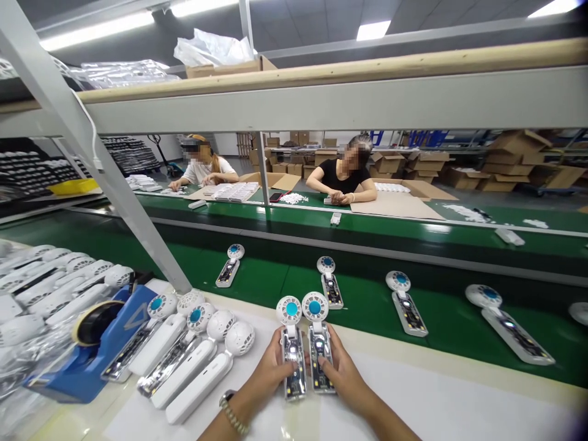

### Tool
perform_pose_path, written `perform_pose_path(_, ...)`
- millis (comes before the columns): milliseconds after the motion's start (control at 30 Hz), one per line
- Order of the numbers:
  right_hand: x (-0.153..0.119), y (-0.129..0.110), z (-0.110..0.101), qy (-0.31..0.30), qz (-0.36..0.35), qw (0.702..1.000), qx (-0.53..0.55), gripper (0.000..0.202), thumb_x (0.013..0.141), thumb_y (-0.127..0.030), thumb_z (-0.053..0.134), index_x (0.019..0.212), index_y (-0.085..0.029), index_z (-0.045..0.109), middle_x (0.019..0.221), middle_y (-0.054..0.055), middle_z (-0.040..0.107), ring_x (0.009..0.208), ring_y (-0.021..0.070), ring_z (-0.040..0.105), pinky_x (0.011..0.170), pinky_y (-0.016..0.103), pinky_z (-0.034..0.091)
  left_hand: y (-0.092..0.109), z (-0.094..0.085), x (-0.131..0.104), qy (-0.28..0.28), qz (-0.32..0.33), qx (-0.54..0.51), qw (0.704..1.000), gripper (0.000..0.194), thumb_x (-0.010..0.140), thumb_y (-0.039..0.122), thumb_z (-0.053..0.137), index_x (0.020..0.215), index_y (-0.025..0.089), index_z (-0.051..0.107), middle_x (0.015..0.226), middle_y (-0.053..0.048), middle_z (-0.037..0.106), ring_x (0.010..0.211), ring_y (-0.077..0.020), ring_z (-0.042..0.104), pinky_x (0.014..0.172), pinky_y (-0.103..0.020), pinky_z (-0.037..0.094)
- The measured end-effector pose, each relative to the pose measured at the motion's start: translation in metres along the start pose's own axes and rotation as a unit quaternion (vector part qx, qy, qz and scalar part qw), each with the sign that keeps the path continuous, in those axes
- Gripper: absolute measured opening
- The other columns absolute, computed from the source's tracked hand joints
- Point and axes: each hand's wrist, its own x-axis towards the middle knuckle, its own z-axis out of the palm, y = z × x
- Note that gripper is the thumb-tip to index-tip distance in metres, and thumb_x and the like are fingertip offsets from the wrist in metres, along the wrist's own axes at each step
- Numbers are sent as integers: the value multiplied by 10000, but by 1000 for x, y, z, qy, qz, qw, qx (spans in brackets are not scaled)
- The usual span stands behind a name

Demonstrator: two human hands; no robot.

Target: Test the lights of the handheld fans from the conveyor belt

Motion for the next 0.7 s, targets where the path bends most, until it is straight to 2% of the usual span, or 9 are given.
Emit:
perform_pose_path(133, 0, -3, 1, 2, 2, 1000, -1, 755, 817, -470, 501, 1399, -215, 92, 1438, 94, 269, 1322, 211, 198, 1082, 380, 169, -3, -1, 0, 1, 4, 1, 1000, 633, 628, 276, 742, 1155, 213, 398, 1024, -96, 569, 942, -264, 573, 821, -408, 438)
perform_pose_path(333, 0, -1, 5, 26, -2, 1000, -11, 764, 789, -496, 528, 1389, -214, 148, 1427, 102, 291, 1316, 230, 217, 1079, 392, 169, -4, -1, 2, 25, 14, 14, 999, 624, 613, 256, 749, 1137, 206, 414, 1011, -90, 581, 916, -251, 580, 808, -378, 444)
perform_pose_path(467, -9, -4, 13, 72, -13, 996, 46, 747, 703, -477, 641, 1316, -229, 293, 1319, 121, 457, 1233, 270, 379, 1037, 421, 257, 2, 4, -2, -2, 20, -17, 1000, 636, 583, 266, 764, 1125, 199, 438, 987, -88, 602, 901, -253, 590, 782, -360, 447)
perform_pose_path(567, -22, -8, 21, 104, 46, 984, 140, 597, 631, -537, 669, 1119, -234, 506, 1106, 99, 631, 1061, 309, 546, 912, 427, 411, 4, 10, -12, -32, -7, -55, 998, 544, 574, 319, 759, 1038, 171, 518, 972, -97, 618, 878, -254, 597, 753, -339, 452)
perform_pose_path(633, -30, -7, 27, 109, 133, 968, 183, 542, 660, -676, 529, 912, -205, 618, 890, 106, 699, 900, 333, 622, 785, 446, 489, 1, 11, -20, -8, -59, -59, 997, 434, 675, 472, 643, 944, 139, 571, 913, -116, 636, 850, -262, 600, 716, -349, 460)
perform_pose_path(700, -36, -1, 34, 117, 199, 959, 166, 649, 667, -769, 377, 818, -204, 657, 737, 107, 703, 811, 344, 645, 718, 462, 517, -4, 6, -28, 45, -93, -3, 995, 467, 738, 571, 517, 865, 130, 602, 846, -120, 650, 846, -276, 592, 705, -363, 459)
